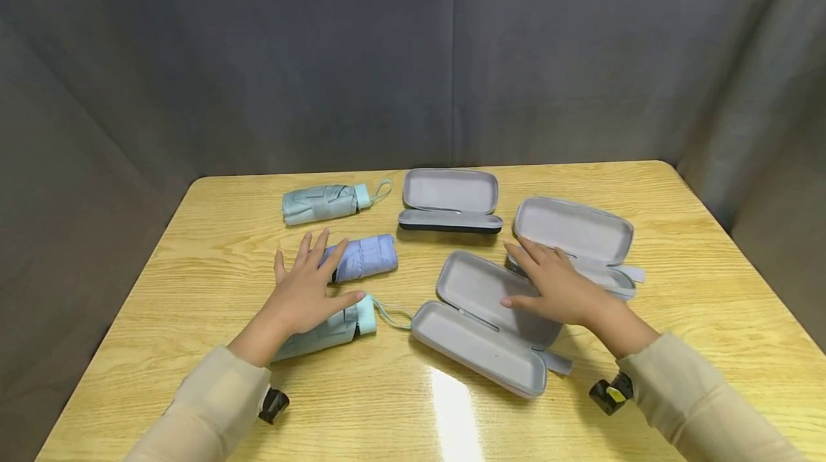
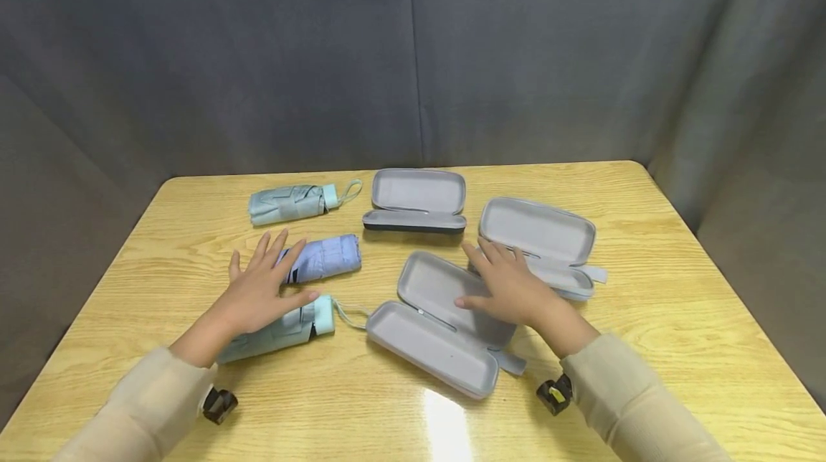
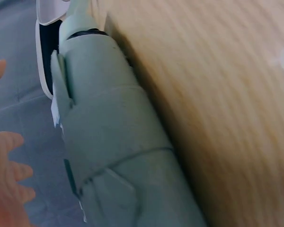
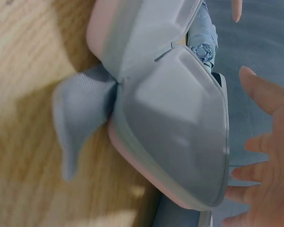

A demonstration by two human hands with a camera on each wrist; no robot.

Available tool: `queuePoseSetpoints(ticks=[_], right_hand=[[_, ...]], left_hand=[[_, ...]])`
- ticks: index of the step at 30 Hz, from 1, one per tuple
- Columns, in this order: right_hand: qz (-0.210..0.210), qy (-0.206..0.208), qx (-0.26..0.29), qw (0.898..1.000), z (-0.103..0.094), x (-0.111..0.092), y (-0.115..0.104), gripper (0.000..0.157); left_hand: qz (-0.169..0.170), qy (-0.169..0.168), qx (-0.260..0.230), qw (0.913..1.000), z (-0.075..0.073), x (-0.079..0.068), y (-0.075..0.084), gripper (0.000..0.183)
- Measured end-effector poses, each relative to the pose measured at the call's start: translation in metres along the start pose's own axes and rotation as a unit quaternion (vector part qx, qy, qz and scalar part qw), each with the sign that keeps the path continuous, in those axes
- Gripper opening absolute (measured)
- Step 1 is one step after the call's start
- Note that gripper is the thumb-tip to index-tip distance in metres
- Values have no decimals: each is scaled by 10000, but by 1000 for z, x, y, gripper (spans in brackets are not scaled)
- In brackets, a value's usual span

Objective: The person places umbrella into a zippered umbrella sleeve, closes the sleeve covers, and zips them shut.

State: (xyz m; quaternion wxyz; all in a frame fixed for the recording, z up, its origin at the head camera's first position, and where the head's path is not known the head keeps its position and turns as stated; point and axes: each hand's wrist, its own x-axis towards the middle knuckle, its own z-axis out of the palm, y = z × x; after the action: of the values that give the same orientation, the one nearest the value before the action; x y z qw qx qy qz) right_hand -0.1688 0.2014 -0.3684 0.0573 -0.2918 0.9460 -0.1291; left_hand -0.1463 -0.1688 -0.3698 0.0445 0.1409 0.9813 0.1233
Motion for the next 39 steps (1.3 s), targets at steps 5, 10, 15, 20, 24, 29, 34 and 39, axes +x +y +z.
queuePoseSetpoints(ticks=[5, 10, 15, 20, 24, 29, 34, 39], right_hand=[[46, 75, 70, 9999, 3, -6, -2, 84], [95, 137, 149, 9998, 6, -10, -2, 84], [133, 141, 244, 9995, 8, -14, -4, 86], [58, 273, 209, 9994, 9, -16, -6, 84], [44, 404, 167, 9990, 12, -19, -5, 81], [23, 560, 187, 9983, 14, -21, -4, 77], [158, 517, 329, 9980, 14, -24, -4, 75], [222, 561, 349, 9976, 14, -27, -4, 73]], left_hand=[[-32, -69, 41, 10000, 2, -6, -5, 85], [-44, -87, 33, 9999, 4, -12, -9, 85], [-41, -172, -167, 9997, 8, -16, -12, 83], [-21, -209, -198, 9996, 11, -22, -15, 85], [-35, -251, -213, 9995, 13, -26, -18, 85], [-15, -260, -200, 9995, 15, -29, -21, 85], [-14, -264, -162, 9995, 18, -32, -25, 85], [-1, -253, -225, 9994, 21, -37, -28, 85]])
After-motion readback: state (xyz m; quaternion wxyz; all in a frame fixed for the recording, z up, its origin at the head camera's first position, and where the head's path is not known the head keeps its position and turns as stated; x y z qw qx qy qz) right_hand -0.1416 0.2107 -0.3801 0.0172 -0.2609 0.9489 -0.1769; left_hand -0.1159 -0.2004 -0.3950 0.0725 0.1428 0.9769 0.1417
